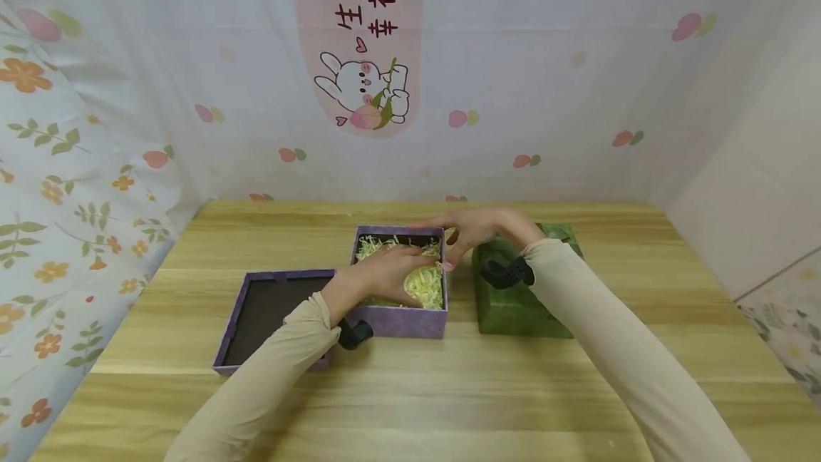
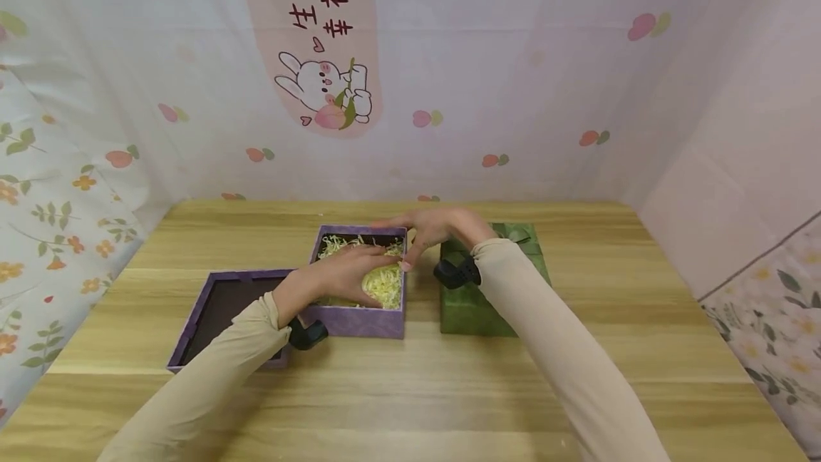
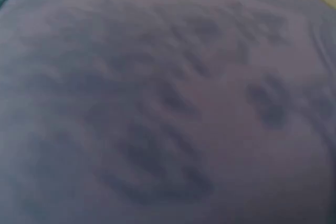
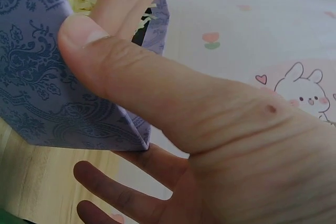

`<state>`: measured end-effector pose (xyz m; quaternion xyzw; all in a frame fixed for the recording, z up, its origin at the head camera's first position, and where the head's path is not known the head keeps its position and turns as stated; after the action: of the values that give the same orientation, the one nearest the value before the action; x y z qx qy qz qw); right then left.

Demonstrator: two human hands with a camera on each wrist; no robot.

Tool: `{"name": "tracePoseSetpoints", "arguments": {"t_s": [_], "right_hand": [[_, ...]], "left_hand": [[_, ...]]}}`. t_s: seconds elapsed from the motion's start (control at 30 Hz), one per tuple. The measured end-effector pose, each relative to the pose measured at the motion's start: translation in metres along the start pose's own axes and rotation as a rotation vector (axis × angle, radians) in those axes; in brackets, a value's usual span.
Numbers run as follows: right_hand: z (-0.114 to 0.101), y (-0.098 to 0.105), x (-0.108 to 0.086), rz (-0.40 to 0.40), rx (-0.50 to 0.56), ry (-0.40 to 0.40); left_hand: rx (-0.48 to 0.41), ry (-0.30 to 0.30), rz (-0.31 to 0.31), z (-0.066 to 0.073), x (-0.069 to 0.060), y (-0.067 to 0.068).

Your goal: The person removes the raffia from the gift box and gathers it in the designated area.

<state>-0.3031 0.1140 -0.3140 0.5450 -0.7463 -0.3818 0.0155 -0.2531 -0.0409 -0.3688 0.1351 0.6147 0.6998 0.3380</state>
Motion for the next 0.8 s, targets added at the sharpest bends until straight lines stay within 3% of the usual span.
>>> {"name": "tracePoseSetpoints", "arguments": {"t_s": [0.2, 0.4, 0.57, 0.8], "right_hand": [[0.002, -0.005, -0.002, -0.007, -0.014, 0.012], [-0.001, -0.006, 0.001, -0.006, -0.021, 0.014], [-0.002, -0.003, 0.003, -0.008, -0.025, 0.017], [-0.001, -0.003, 0.003, 0.003, -0.001, 0.031]], "left_hand": [[0.065, 0.058, -0.057, -0.002, 0.004, -0.009], [0.023, 0.156, -0.13, -0.003, 0.005, -0.012], [0.037, 0.174, -0.112, -0.005, 0.009, -0.013], [0.025, 0.166, -0.135, -0.001, 0.008, -0.007]]}}
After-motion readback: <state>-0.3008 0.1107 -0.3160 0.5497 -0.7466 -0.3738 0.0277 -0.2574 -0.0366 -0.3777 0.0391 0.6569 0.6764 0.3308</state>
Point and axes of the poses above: each hand's wrist, its own x-axis towards the middle knuckle, its own y-axis out of the back of the hand, z = x × y, the point moved 3 cm from there along x, towards the middle knuckle, and after that the axes turned 5 degrees about y, right-handed, at the moved point
